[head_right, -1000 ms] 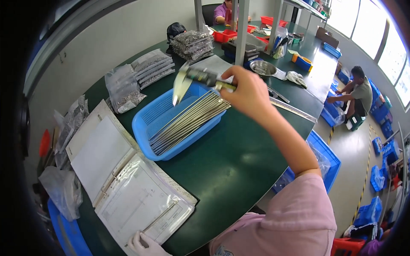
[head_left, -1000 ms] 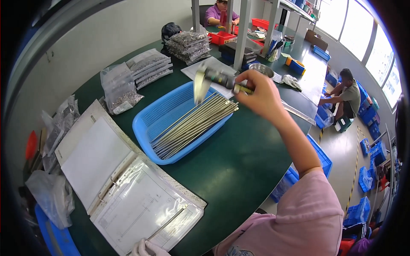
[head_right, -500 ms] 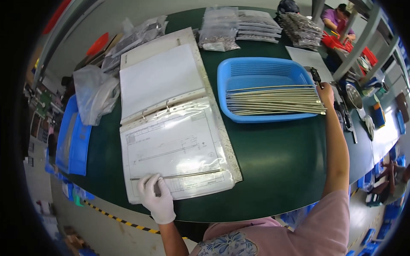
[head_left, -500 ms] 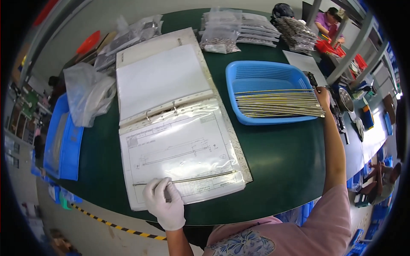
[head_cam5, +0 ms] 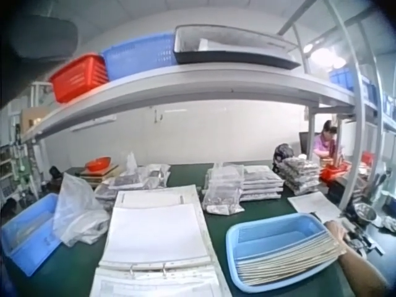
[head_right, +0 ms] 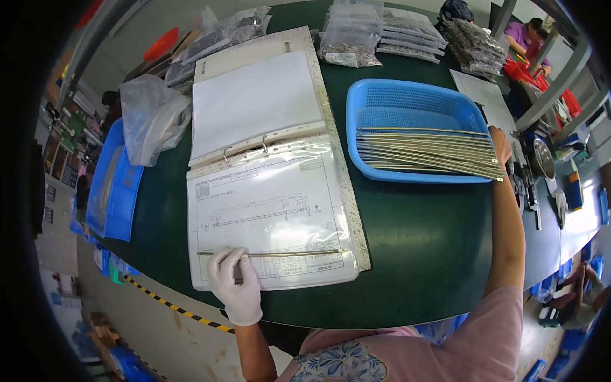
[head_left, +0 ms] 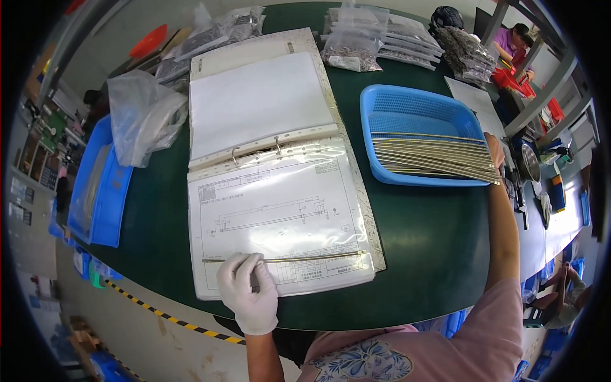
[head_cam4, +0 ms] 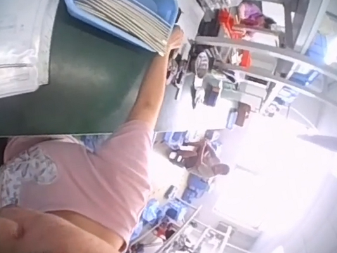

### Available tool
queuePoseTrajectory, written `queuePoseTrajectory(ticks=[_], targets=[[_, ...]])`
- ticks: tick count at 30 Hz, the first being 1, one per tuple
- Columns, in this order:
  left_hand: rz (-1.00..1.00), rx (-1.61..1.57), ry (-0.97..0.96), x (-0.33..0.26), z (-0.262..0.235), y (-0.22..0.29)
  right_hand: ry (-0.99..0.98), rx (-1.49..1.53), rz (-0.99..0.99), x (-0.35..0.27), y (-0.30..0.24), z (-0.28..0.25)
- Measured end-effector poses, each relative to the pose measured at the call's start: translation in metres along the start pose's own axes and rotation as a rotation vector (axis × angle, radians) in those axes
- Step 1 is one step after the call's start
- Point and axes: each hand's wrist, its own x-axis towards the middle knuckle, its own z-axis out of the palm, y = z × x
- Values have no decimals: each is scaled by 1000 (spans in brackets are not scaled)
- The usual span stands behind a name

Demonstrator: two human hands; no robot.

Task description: The recorder reviews technical specifications in a binder and uses a digital caliper to measure the length of metal rods at a factory workbench.

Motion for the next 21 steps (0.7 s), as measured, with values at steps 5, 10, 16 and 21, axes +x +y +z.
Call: queuePoseTrajectory(ticks=[5, 10, 16, 21], targets=[[64, 179, -60, 14, -30, -11, 25, -18, -20, -8, 3, 3], [110, 377, -201, 32, -47, -35, 3, 5, -48, -2, 34, 9], [238, 305, -333, 42, -60, -46, -114, 14, 16, -35, 124, -27], [415, 526, -533, 57, -59, -42, -61, 148, -21, -65, 160, -27]])
